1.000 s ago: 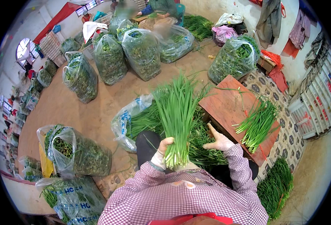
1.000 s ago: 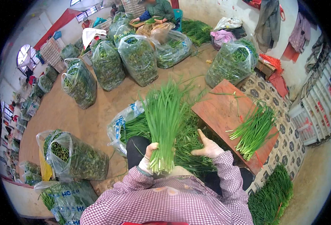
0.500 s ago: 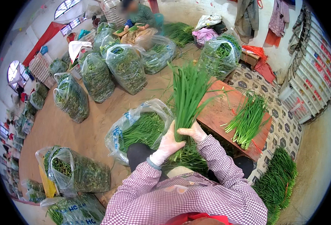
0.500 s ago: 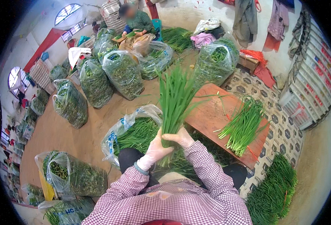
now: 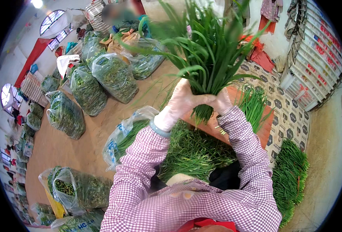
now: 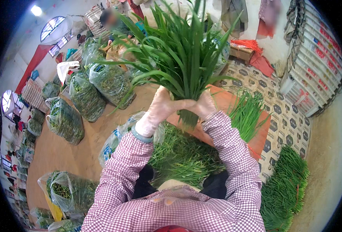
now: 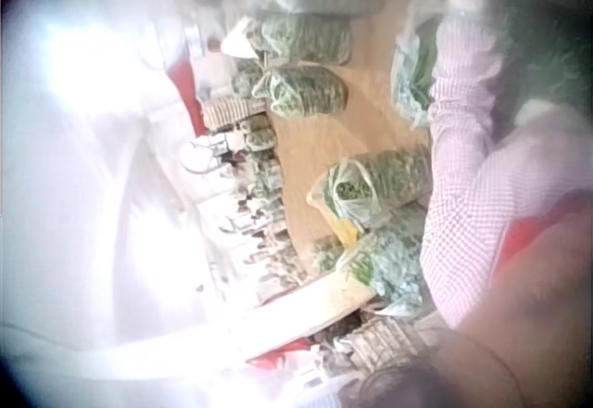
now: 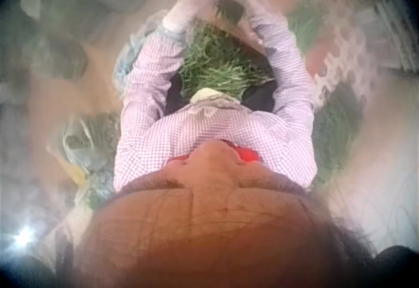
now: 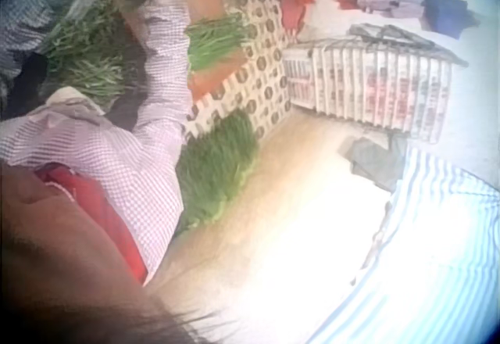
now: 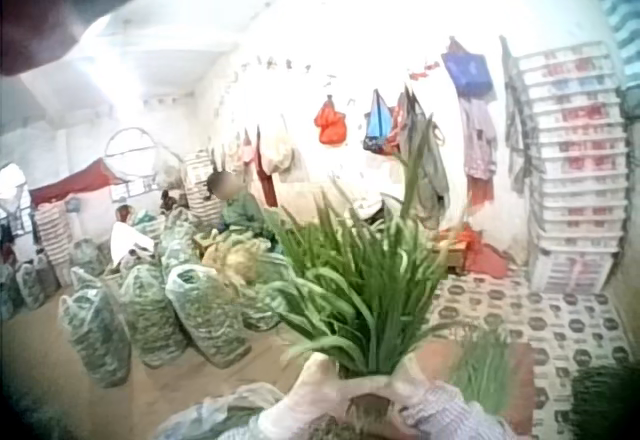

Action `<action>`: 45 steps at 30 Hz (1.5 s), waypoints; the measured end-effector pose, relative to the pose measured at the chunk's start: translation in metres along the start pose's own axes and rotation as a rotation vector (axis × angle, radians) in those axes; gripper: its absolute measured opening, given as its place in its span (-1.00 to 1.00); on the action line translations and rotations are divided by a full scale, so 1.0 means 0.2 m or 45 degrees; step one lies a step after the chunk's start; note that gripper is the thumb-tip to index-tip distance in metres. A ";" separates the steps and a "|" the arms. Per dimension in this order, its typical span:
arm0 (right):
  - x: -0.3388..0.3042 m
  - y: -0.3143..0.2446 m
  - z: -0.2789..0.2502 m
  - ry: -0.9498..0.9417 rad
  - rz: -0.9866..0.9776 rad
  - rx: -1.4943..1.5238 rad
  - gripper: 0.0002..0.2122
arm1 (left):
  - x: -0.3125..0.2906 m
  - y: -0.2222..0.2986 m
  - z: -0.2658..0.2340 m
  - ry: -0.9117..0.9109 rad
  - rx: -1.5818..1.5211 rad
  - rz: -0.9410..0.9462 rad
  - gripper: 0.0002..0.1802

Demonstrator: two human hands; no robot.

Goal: The person sorts green onions from a plastic bag by hand, removes yellowed leaves, and ties them into bundles with red string.

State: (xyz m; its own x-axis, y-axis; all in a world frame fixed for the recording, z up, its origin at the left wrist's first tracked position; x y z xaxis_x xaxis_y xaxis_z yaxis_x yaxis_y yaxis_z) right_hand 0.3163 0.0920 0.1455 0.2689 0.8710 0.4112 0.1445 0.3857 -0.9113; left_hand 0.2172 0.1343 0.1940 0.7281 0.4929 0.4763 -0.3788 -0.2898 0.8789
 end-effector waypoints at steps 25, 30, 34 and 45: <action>0.00 0.71 -0.16 -0.238 0.385 0.086 -0.53 | -0.12 -0.51 -0.01 0.486 -0.209 0.070 -0.20; -0.11 0.86 0.06 -0.559 0.895 0.795 -0.69 | -0.34 -0.29 -0.08 0.360 0.031 -0.045 -0.50; -0.23 0.51 0.42 -0.810 0.404 0.234 -0.62 | -0.67 -0.07 -0.21 0.580 -0.066 -0.150 -0.57; -0.39 0.36 1.09 -1.114 0.617 0.335 -0.50 | -1.19 -0.02 -0.49 0.448 -0.321 -0.241 -0.33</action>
State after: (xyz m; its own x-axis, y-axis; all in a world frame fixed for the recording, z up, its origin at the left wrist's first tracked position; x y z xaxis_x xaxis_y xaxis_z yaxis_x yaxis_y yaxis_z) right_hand 0.0987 0.1176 0.0424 -0.5588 0.8267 -0.0654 -0.0356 -0.1027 -0.9941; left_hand -0.0102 0.0990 0.0791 0.5762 0.7788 0.2478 -0.4166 0.0190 0.9089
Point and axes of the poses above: each hand's wrist, its own x-axis towards the middle knuckle, its own z-axis out of the palm, y = z × x, the point moved 7 cm from there along x, towards the middle knuckle, and after that the axes turned 4 degrees about y, right-handed, at the moved point
